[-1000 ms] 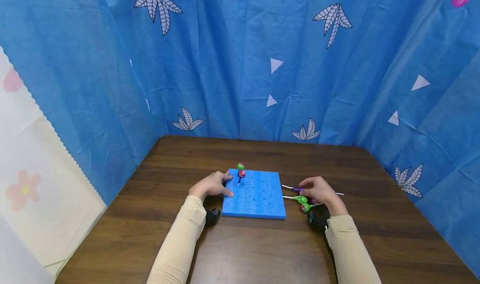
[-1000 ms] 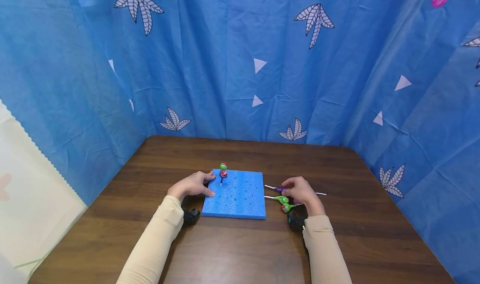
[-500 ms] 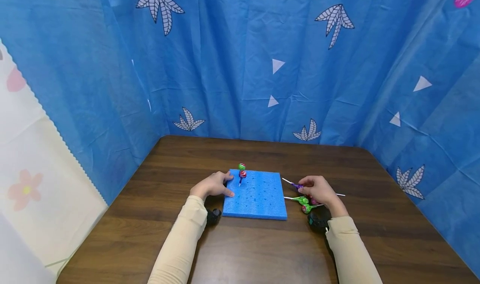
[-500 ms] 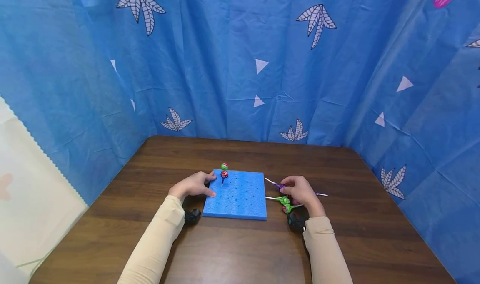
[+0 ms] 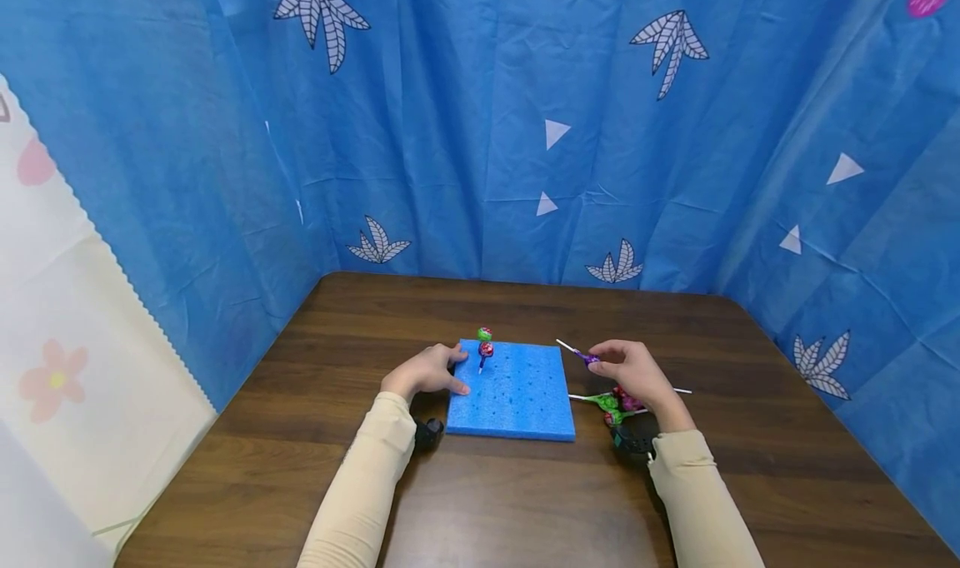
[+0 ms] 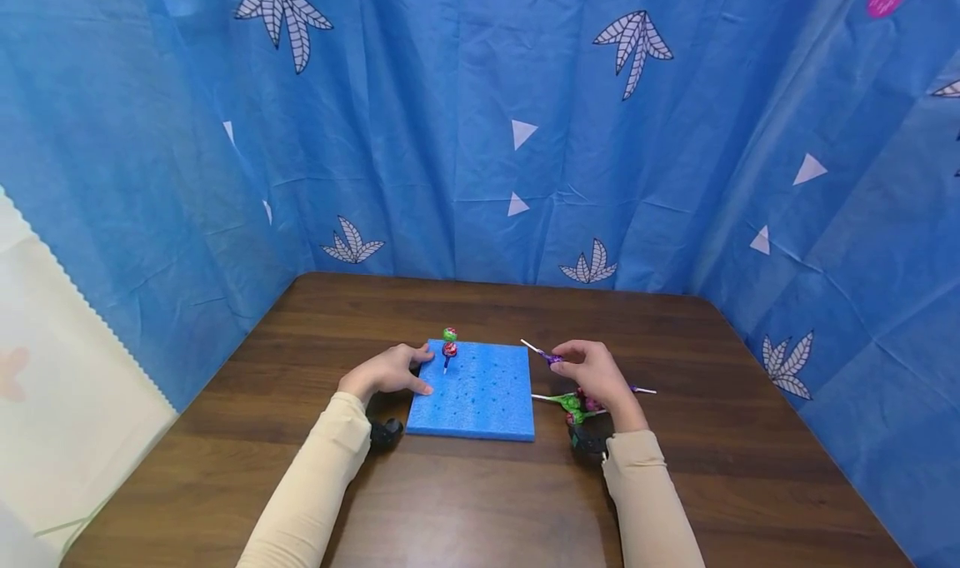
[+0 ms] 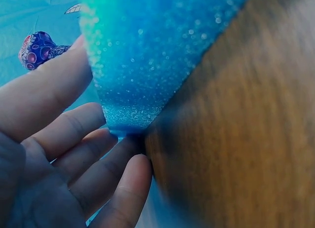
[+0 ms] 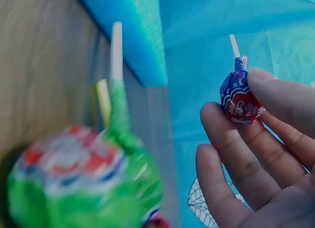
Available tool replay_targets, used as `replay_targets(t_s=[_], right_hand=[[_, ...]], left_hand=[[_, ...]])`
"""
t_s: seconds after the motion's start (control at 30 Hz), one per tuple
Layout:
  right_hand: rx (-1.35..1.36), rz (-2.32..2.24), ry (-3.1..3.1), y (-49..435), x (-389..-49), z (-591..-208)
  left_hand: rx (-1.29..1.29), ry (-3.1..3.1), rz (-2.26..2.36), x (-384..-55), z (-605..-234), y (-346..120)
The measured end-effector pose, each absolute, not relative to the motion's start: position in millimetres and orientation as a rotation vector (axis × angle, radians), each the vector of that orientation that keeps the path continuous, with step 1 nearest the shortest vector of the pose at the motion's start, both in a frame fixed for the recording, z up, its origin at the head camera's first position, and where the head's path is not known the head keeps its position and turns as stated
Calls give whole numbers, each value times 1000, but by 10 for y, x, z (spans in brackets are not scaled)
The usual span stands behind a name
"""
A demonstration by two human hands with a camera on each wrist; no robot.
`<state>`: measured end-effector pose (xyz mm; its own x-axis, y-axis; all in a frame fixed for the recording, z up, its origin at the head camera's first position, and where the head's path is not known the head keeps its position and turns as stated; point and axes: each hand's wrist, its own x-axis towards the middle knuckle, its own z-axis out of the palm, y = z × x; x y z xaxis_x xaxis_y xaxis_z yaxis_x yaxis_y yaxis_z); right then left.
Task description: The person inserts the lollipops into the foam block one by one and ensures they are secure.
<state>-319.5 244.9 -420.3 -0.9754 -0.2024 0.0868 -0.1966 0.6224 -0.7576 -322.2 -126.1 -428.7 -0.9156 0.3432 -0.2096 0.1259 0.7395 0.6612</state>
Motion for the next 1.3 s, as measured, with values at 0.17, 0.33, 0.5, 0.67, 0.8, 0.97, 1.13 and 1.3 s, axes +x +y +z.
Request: replay_targets(t_s=[0.17, 0.33, 0.5, 0.67, 0.8, 0.97, 1.13, 1.3], right_hand=[[-405, -1376, 2786, 2370, -3207, -4123], [-425, -1457, 2724, 2319, -3216, -4093], [-475, -1514, 2680, 2277, -3215, -4069], [-542, -1521, 2661, 2219, -3204, -4019], [-555, -1543, 2632, 2170, -3216, -3995], [-544, -1599, 2597, 2114, -3238, -3990], [-558, -1636, 2563, 2065, -3237, -3970], [-569, -1679, 2537, 2020, -3246, -3952]], left_hand=[[369, 2627, 971, -3224, -4295, -1259], [373, 2621, 975, -3221, -4306, -1253], [363, 2622, 972, -3218, -4304, -1246], [356, 2618, 982, -3218, -4300, -1245], [359, 2622, 979, -3216, -4303, -1242], [364, 2627, 964, -3215, -4310, -1238], [344, 2621, 962, -3214, -4301, -1235], [340, 2623, 956, -3220, -4293, -1238]])
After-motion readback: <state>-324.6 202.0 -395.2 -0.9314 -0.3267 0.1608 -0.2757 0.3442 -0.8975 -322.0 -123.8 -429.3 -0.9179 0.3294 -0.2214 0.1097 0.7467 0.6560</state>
